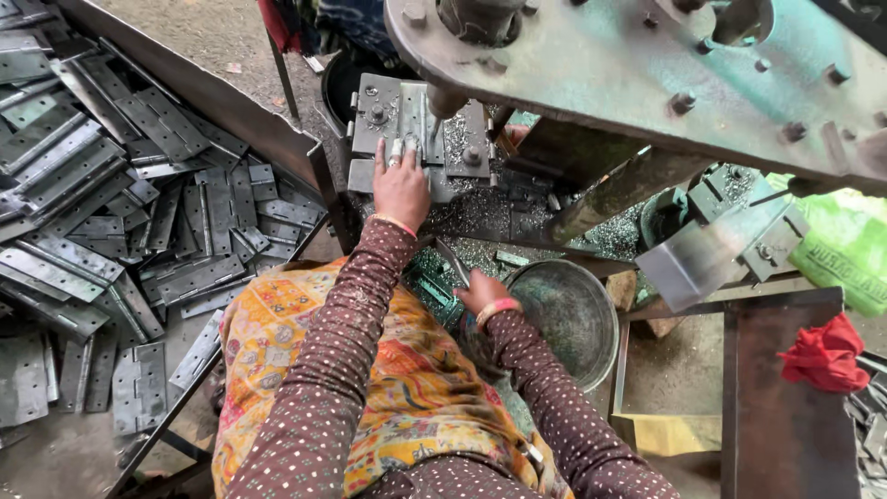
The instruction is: The person sits on the floor and operates a metal press machine. They repeatedly pick up metal pieces from a pile, place them into the press, and remove the processed pieces.
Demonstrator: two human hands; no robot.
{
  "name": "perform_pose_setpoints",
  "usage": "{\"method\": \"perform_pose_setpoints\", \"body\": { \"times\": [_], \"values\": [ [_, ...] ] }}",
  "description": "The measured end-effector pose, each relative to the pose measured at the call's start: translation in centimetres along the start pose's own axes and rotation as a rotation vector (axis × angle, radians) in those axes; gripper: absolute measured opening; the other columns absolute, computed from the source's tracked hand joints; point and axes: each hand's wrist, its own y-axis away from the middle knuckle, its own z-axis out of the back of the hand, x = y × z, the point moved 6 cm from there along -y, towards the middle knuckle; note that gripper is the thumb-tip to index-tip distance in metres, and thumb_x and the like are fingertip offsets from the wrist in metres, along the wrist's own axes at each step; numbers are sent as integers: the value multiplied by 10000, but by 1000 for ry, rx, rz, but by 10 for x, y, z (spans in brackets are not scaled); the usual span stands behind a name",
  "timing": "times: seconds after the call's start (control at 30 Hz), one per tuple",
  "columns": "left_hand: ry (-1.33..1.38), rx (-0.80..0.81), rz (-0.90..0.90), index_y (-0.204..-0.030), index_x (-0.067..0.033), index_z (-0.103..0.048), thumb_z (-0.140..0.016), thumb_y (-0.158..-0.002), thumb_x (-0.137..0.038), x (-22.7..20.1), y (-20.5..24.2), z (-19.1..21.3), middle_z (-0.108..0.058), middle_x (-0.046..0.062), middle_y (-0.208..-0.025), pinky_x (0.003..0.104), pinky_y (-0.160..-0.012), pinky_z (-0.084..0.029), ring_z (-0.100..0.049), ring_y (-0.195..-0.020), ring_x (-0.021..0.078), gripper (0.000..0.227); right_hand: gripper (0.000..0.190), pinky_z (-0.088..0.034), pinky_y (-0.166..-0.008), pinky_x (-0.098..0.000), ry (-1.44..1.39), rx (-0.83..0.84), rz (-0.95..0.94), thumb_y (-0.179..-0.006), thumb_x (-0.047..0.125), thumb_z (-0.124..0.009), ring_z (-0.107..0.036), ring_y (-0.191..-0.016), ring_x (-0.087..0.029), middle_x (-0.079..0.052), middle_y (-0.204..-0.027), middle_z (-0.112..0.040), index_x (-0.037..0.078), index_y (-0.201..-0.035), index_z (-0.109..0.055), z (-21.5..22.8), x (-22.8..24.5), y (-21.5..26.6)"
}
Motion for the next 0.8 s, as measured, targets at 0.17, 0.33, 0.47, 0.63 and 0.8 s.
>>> {"method": "perform_pose_setpoints", "body": {
  "times": [0.17,0.33,0.47,0.63,0.8],
  "values": [
    [32,378,39,-1074,-120,-787,-433,-1088,-286,15,-32,-21,-447,89,-1600,535,-1287,13,-550,-1356,246,392,530,-554,-727,-439,117,139,-34,-930,517,-696,-716,-783,-289,-151,-922,-736,36,-1151,-675,56,30,-8],
    [13,217,15,-988,-128,-792,-481,-1034,-282,21,-39,-23,-493,105,-1538,528,-1251,20,-522,-1386,256,350,437,-582,-665,-468,-86,-34,4,-976,434,-643,-722,-705,-341,-198,-842,-743,30,-1140,-623,-21,-8,14],
    [-12,323,-6,-881,-145,-799,-483,-1008,-281,23,-30,-35,-431,100,-1596,514,-1238,13,-525,-1341,257,367,420,-536,-658,-518,-44,-242,154,-992,437,-664,-679,-729,-401,-226,-821,-717,21,-1048,-639,-43,-18,-1],
    [-36,136,-52,-991,-83,-780,-438,-1046,-375,21,-37,-30,-507,124,-1505,507,-1233,-28,-455,-1408,294,453,484,-564,-631,-443,-103,138,-135,-967,534,-611,-708,-736,-312,-131,-863,-728,63,-1078,-633,17,7,11],
    [-94,196,-178,-1115,-99,-753,-398,-1063,-327,-14,26,9,-527,197,-1475,510,-1249,-88,-452,-1392,318,426,522,-571,-676,-392,-206,-584,98,-977,536,-598,-723,-772,-268,-89,-927,-723,43,-1150,-584,111,44,31]
  ]
}}
